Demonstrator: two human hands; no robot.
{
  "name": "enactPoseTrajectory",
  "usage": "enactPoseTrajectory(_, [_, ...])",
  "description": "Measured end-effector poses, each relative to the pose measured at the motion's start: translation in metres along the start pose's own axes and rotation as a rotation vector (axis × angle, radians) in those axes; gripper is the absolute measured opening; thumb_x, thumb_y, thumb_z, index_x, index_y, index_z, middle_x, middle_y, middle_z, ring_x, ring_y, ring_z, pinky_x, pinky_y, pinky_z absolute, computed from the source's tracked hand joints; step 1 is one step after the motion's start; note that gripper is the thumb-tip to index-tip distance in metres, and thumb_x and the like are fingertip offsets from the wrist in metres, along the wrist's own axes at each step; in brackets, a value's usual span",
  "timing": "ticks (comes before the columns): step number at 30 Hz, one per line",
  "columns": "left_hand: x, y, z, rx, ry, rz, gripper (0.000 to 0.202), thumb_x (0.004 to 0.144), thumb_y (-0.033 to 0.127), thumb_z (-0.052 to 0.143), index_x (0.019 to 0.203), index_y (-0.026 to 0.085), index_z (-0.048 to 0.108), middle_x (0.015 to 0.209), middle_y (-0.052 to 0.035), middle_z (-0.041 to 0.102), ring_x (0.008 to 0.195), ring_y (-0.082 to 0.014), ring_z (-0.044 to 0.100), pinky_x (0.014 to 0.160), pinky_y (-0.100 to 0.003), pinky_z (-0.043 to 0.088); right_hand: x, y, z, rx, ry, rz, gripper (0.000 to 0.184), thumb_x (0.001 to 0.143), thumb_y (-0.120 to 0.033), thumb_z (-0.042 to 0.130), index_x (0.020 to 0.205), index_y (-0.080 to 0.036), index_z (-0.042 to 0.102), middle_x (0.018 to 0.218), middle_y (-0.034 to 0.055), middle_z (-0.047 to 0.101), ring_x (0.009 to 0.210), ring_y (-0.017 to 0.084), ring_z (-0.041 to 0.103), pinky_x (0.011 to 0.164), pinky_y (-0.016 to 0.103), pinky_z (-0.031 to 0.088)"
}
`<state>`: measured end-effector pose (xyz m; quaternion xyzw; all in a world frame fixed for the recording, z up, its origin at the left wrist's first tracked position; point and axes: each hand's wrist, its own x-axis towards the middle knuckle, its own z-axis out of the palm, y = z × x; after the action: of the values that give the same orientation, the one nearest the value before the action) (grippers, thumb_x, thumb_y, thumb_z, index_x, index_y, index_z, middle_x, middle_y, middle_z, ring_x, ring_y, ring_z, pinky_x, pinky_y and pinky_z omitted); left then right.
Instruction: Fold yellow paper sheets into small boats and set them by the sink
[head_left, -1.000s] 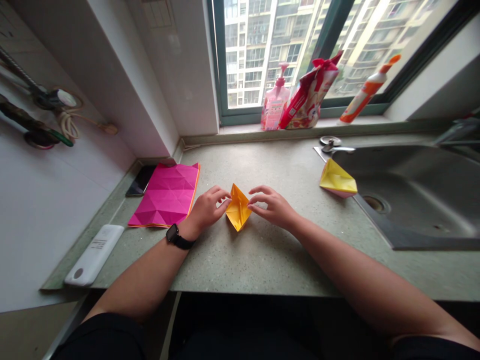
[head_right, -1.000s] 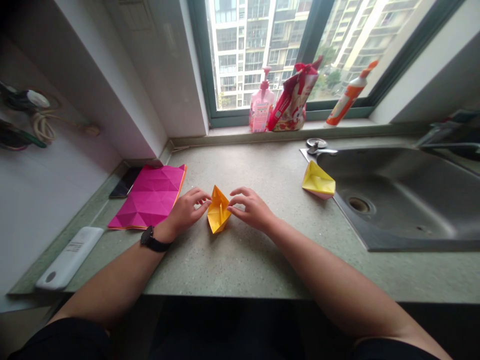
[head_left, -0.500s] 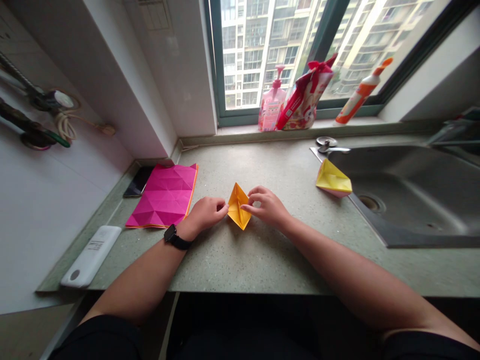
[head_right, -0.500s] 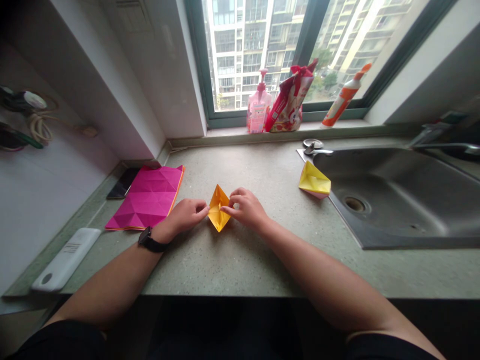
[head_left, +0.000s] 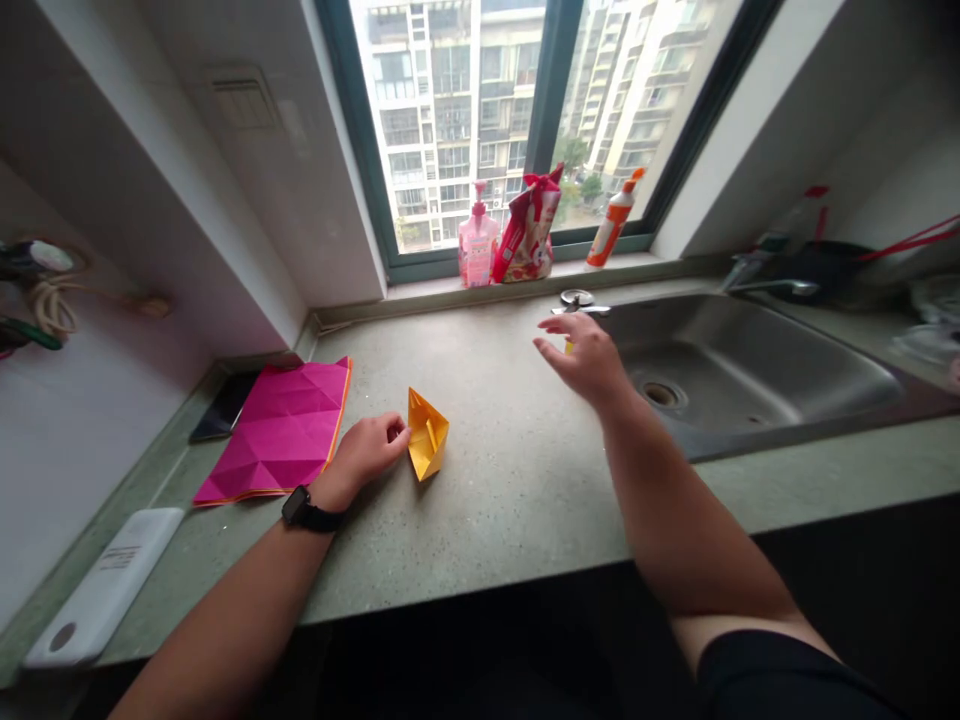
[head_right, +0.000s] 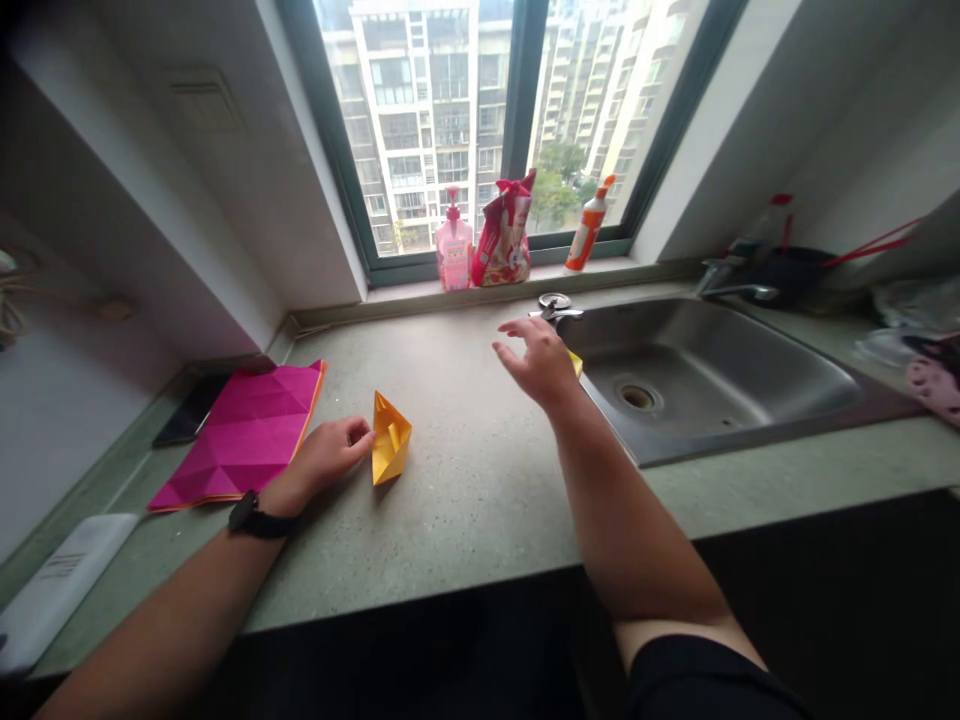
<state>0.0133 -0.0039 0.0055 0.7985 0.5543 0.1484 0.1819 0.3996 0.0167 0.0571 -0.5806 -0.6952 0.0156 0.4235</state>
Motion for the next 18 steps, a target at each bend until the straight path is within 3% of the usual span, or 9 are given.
enactPoseTrajectory(4, [0.001, 0.000, 0.001, 0.000, 0.005, -0.004, 0.025, 0.098, 0.043, 0.059, 0.096, 0.022, 0.072, 0.083, -0.0042, 0.077, 0.074, -0.0222, 0.069, 0.065, -0.030, 0.037, -0.013, 0.055, -0.042, -0.205, -0.054, 0.334, 0.044, 0.081, -0.041, 0.086, 0.120, -0.024, 0.075, 0.118, 0.0126, 0.066, 0.108, 0.033, 0.071, 0.100, 0.047, 0.057])
enactPoseTrajectory(8, [0.002, 0.002, 0.000, -0.013, 0.000, -0.012, 0.026, 0.096, 0.042, 0.056, 0.087, 0.022, 0.070, 0.083, -0.0049, 0.077, 0.075, -0.0224, 0.069, 0.065, -0.030, 0.039, -0.030, 0.090, -0.048, -0.271, -0.215, 0.490, 0.053, 0.069, -0.038, 0.096, 0.116, -0.025, 0.076, 0.110, 0.0093, 0.066, 0.093, 0.028, 0.070, 0.090, 0.040, 0.059])
enactPoseTrajectory(13, [0.006, 0.009, -0.001, -0.161, 0.002, -0.001, 0.031, 0.093, 0.047, 0.056, 0.084, 0.021, 0.070, 0.081, -0.0038, 0.077, 0.075, -0.0219, 0.068, 0.066, -0.029, 0.044, -0.029, 0.100, -0.040, -0.340, -0.273, 0.524, 0.037, 0.069, -0.031, 0.094, 0.099, -0.024, 0.075, 0.096, 0.0061, 0.073, 0.082, 0.025, 0.070, 0.074, 0.033, 0.055])
enactPoseTrajectory(18, [0.021, 0.019, 0.005, -0.344, -0.083, -0.027, 0.036, 0.089, 0.055, 0.058, 0.086, 0.021, 0.068, 0.076, -0.0020, 0.073, 0.062, -0.0190, 0.064, 0.058, -0.028, 0.045, -0.023, 0.092, -0.034, -0.357, -0.299, 0.570, 0.029, 0.081, -0.027, 0.088, 0.107, -0.021, 0.076, 0.107, 0.0100, 0.079, 0.095, 0.026, 0.073, 0.078, 0.030, 0.052])
